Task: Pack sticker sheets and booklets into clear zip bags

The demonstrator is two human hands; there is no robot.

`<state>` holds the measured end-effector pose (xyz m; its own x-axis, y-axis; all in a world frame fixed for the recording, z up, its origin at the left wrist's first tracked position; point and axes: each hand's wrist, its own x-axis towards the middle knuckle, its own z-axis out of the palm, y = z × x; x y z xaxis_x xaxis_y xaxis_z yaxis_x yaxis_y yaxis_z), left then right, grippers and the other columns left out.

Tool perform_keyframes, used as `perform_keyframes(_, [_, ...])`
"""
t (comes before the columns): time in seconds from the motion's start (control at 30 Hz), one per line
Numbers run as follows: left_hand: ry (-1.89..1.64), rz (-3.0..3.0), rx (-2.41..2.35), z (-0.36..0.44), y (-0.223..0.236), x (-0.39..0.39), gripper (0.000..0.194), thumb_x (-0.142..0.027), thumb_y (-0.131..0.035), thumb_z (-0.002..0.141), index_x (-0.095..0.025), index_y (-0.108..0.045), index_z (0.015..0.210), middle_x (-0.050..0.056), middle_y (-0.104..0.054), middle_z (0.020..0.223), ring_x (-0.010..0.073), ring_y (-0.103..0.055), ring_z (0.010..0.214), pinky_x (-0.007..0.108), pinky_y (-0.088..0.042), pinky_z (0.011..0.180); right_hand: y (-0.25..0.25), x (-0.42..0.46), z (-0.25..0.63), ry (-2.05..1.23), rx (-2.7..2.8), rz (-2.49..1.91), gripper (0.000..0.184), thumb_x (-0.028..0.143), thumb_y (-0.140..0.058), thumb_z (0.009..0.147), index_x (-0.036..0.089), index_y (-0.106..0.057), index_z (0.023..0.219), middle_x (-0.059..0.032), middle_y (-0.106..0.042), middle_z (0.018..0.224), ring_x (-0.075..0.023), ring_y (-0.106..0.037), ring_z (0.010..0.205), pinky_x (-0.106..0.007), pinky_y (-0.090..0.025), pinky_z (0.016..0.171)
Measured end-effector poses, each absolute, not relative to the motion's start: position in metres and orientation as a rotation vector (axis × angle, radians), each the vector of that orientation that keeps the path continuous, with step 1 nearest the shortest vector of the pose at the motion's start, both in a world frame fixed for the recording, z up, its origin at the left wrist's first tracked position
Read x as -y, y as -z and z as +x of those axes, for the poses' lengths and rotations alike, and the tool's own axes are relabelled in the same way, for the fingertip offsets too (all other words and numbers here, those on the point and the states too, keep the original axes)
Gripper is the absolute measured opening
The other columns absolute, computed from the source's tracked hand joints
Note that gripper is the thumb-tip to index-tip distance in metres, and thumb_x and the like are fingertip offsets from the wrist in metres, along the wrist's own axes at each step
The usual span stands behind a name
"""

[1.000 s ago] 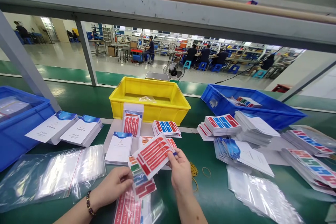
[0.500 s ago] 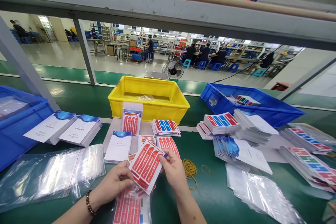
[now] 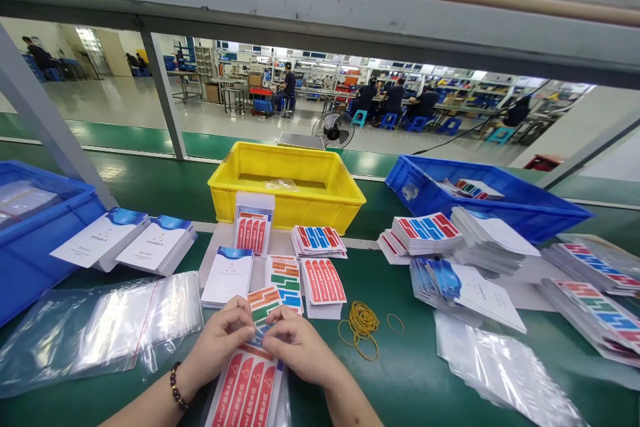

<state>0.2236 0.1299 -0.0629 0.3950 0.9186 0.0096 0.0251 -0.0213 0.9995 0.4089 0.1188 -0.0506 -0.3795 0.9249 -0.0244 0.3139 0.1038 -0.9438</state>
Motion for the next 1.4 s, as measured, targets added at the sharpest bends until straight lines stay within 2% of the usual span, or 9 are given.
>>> perform_keyframes(0.13, [-0.909,1.326,-0.904,0.224,0.063,-0.129,0.02,-0.034,-0.064,0.068,-0.014,-0.059,0.068,0.004,-0.05,0.083,0.0167,-0.049,0.081,0.027,-0.037,0.076,0.054,-0.117,0.408,-1.369,1.782,-1.19,0.016,0.029,-0.06,0.073,0.017,-0.07,0.076,-0.0044,-0.06,0.079,-0.0155,-0.054,0.074,-0.027,-0.042,0.07])
perform_keyframes(0.23, [-0.767,1.08,-0.887,0.224,0.059,-0.129,0.034,-0.035,-0.071,0.059,-0.015,-0.055,0.081,0.004,-0.057,0.082,0.0184,-0.054,0.077,0.029,-0.041,0.072,0.06,-0.116,0.406,-1.406,1.6,-1.242,0.015,0.024,-0.059,0.07,0.016,-0.067,0.08,-0.0033,-0.061,0.076,-0.0143,-0.054,0.07,-0.025,-0.042,0.066])
perform_keyframes(0.37, [-0.705,0.953,-0.968,0.225,0.058,-0.131,0.036,-0.04,-0.071,0.055,-0.014,-0.048,0.062,0.004,-0.06,0.07,0.0183,-0.056,0.067,0.029,-0.042,0.065,0.063,-0.117,0.402,-1.462,1.4,-1.267,0.026,0.019,-0.061,0.063,0.015,-0.061,0.089,-0.0002,-0.057,0.073,-0.0109,-0.05,0.065,-0.022,-0.04,0.062])
perform_keyframes(0.47, [-0.725,1.021,-0.998,0.225,0.058,-0.132,0.034,-0.041,-0.069,0.057,-0.014,-0.049,0.059,0.004,-0.061,0.069,0.0177,-0.056,0.066,0.028,-0.041,0.064,0.062,-0.118,0.4,-1.509,1.381,-1.316,0.022,0.019,-0.061,0.062,0.013,-0.059,0.082,0.0036,-0.048,0.059,-0.0077,-0.043,0.053,-0.019,-0.035,0.052])
perform_keyframes(0.6, [-0.743,1.122,-1.022,0.224,0.058,-0.131,0.028,-0.037,-0.067,0.061,-0.014,-0.051,0.057,0.003,-0.061,0.068,0.0181,-0.056,0.069,0.027,-0.041,0.066,0.06,-0.118,0.398,-1.488,1.423,-1.387,0.015,0.026,-0.058,0.065,0.013,-0.052,0.063,0.0017,-0.047,0.057,-0.0077,-0.04,0.05,-0.018,-0.031,0.044])
perform_keyframes(0.87, [-0.752,1.149,-1.036,0.222,0.058,-0.133,0.029,-0.038,-0.067,0.06,-0.014,-0.053,0.069,0.004,-0.061,0.072,0.0191,-0.057,0.072,0.028,-0.043,0.066,0.069,-0.121,0.404,-1.362,1.473,-1.389,0.021,0.032,-0.056,0.07,0.013,-0.05,0.063,0.0016,-0.047,0.057,-0.008,-0.039,0.052,-0.019,-0.031,0.046])
perform_keyframes(1.03, [-0.801,1.141,-1.014,0.22,0.058,-0.134,0.034,-0.046,-0.061,0.065,-0.015,-0.049,0.066,0.005,-0.061,0.072,0.02,-0.058,0.071,0.029,-0.044,0.064,0.07,-0.124,0.41,-1.413,1.417,-1.4,0.023,0.036,-0.057,0.071,0.014,-0.05,0.066,0.0017,-0.049,0.059,-0.0082,-0.042,0.051,-0.02,-0.033,0.047])
perform_keyframes(1.2, [-0.815,1.118,-1.058,0.219,0.059,-0.134,0.034,-0.047,-0.061,0.064,-0.015,-0.049,0.064,0.003,-0.06,0.066,0.018,-0.057,0.064,0.027,-0.043,0.06,0.065,-0.123,0.41,-1.441,1.415,-1.381,0.019,0.031,-0.06,0.067,0.013,-0.053,0.069,-0.0002,-0.053,0.063,-0.01,-0.048,0.056,-0.021,-0.037,0.052])
perform_keyframes(1.4, [-0.811,1.077,-1.057,0.218,0.056,-0.133,0.033,-0.045,-0.063,0.063,-0.016,-0.047,0.061,0.002,-0.058,0.062,0.0175,-0.056,0.063,0.027,-0.042,0.061,0.067,-0.122,0.408,-1.37,1.464,-1.383,0.023,0.035,-0.056,0.071,0.015,-0.047,0.064,0.002,-0.047,0.058,-0.0087,-0.043,0.051,-0.02,-0.034,0.046])
